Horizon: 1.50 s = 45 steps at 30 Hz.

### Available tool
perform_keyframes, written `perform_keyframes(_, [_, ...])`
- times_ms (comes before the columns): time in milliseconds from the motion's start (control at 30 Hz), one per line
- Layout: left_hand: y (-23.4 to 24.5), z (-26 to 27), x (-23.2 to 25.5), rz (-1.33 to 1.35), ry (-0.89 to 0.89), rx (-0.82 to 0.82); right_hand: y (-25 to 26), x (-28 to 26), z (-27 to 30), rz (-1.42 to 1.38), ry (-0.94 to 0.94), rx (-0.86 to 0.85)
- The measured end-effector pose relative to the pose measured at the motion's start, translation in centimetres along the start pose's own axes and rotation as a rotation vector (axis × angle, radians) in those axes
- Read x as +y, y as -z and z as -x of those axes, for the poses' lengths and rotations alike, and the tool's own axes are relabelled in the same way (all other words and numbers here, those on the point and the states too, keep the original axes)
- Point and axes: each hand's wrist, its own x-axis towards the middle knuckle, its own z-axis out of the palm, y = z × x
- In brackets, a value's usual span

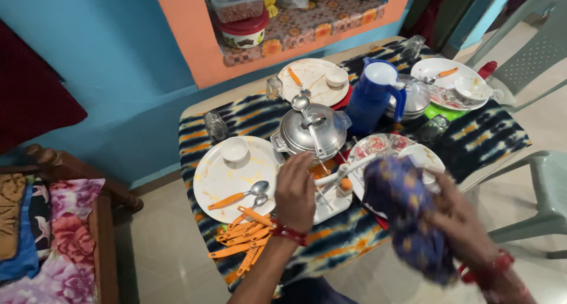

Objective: The person dries used dishes and cutlery with a cloth on a dining table. They wipe plates, bowls, spoons, and forks, then place the dried items on a dish rack or back on the table.

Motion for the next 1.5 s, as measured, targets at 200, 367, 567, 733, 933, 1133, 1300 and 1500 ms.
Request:
perform_keyframes(200, [-6.0,-3.8,3.4,-0.323,-0.026,-0.177,1.2,-5.2,-7.0,0.278,0.26,0.112])
perform_keyframes(367, [-8.8,-5.3,3.7,-0.471,0.211,-0.395,-2.8,-3.0,-10.8,0.919,0.419,-0.015])
perform_keyframes(567, [-9.7,-5.3,3.7,-0.456,0.289,-0.399,-4.4,0.3,-7.9,1.015,0.773,0.104])
perform_keyframes(733, [-9.8,-4.8,3.2,-0.44,0.326,-0.44,-3.8,-0.5,-9.7,1.014,0.598,0.045])
perform_keyframes(933, [-9.4,-4.8,3.6,-0.339,0.417,-0.374,-5.0,-1.0,-15.4,1.024,0.485,0.002])
perform_keyframes(1133, [-9.0,-5.2,4.3,-0.374,0.323,-0.302,-3.7,-0.1,-18.3,0.551,0.316,-0.029])
perform_keyframes(1300, [-8.6,-5.6,5.3,-0.356,0.424,-0.329,-1.3,0.7,-17.1,0.78,0.477,-0.218])
perform_keyframes(1500, [-8.3,-5.7,5.6,-0.335,0.467,-0.371,2.5,0.7,-14.1,0.834,0.516,-0.318])
